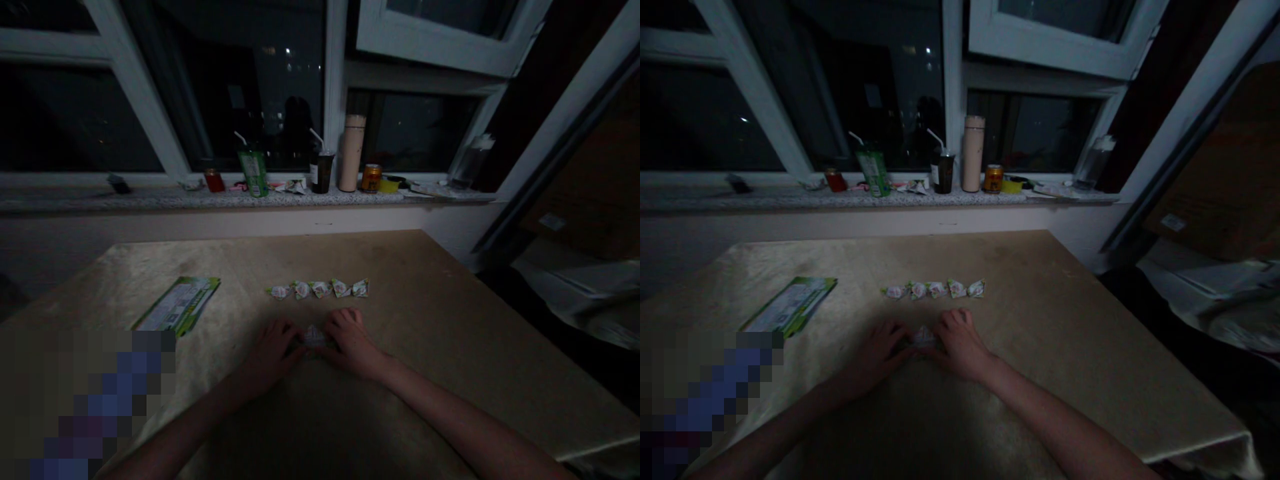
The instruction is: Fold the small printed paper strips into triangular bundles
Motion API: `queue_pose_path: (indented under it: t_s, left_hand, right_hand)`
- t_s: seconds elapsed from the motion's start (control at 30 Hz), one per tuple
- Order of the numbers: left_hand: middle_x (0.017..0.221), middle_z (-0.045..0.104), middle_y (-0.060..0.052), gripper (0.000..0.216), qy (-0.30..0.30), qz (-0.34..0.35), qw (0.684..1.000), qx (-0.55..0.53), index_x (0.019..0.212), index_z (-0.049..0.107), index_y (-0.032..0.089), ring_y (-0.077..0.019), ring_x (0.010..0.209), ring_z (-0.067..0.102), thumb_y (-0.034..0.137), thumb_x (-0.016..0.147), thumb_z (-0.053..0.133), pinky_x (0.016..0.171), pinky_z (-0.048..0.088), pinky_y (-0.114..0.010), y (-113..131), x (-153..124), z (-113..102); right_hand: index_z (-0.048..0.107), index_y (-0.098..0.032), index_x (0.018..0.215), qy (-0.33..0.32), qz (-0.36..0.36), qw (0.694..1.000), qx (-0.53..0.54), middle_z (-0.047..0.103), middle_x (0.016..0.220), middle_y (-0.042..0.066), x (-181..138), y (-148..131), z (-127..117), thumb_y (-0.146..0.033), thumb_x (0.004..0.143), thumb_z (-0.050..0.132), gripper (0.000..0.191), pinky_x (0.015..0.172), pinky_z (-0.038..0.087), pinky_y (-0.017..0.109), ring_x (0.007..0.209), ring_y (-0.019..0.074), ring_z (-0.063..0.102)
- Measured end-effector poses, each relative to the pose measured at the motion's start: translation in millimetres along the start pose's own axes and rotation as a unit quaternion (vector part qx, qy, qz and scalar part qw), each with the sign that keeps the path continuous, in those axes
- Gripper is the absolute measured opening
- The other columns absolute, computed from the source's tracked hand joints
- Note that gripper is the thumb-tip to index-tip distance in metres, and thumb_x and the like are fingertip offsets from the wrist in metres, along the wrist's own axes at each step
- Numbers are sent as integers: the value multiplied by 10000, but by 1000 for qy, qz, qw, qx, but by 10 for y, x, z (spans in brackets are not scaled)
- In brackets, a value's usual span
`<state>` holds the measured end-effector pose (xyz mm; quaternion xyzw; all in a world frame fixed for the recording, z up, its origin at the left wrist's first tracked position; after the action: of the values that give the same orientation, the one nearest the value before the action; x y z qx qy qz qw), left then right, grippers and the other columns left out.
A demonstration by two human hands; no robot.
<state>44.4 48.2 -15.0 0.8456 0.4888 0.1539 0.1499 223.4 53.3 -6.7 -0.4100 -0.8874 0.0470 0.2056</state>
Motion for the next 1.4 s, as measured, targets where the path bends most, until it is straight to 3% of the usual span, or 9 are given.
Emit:
queue_pose_path:
  t_s: [0.17, 0.43, 0.7, 1.1, 1.4]
  left_hand:
    - [1006, 585, -51, 236, -36, -11, 999, 2, 976, 613, 193, -247, 979, 513, 391, 905, 506, 886, 354, -398, 34, 50, -52]
    - [729, 633, 3, 252, -67, -20, 998, -2, 791, 637, 184, -186, 682, 563, 418, 838, 555, 771, 370, -344, 28, 197, -108]
    - [786, 635, -6, 244, -35, -20, 999, 2, 796, 633, 187, -206, 753, 569, 404, 861, 542, 764, 359, -341, 46, 179, -79]
    - [932, 626, -32, 149, 15, 10, 999, 37, 932, 564, 190, -219, 893, 552, 235, 939, 422, 842, 338, -378, 124, 71, -36]
    - [978, 656, -39, 223, 8, 13, 998, 61, 994, 600, 199, -226, 922, 567, 224, 955, 382, 853, 339, -394, 145, 109, -39]
  right_hand:
    - [622, -178, 848, -15, 32, 998, 52, 574, 950, 44, 44, 109, 56, -455, 794, 665, 285, 884, 265, 365, 975, 207, 465]
    - [675, -192, 669, -40, 139, 982, 124, 592, 847, 5, 192, 235, 89, -470, 624, 795, 306, 814, 220, 353, 939, 209, 483]
    - [665, -191, 661, -22, 140, 980, 139, 590, 842, -12, 144, 240, 94, -441, 673, 769, 272, 801, 208, 334, 908, 182, 485]
    - [637, -209, 764, -44, 112, 988, 102, 549, 916, 14, 111, 214, 131, -492, 796, 646, 284, 814, 221, 343, 951, 194, 447]
    - [604, -202, 871, -30, 43, 999, 4, 551, 916, 31, 58, 96, 117, -288, 944, 473, 173, 855, 238, 363, 941, 187, 448]
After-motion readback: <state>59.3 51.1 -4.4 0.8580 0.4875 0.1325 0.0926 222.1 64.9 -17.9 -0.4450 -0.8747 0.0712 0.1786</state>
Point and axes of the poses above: each hand's wrist, its own x-axis towards the middle knuckle, its own z-axis out of the palm, y = z × x, the point moved 4 cm from there along x, towards the middle knuckle
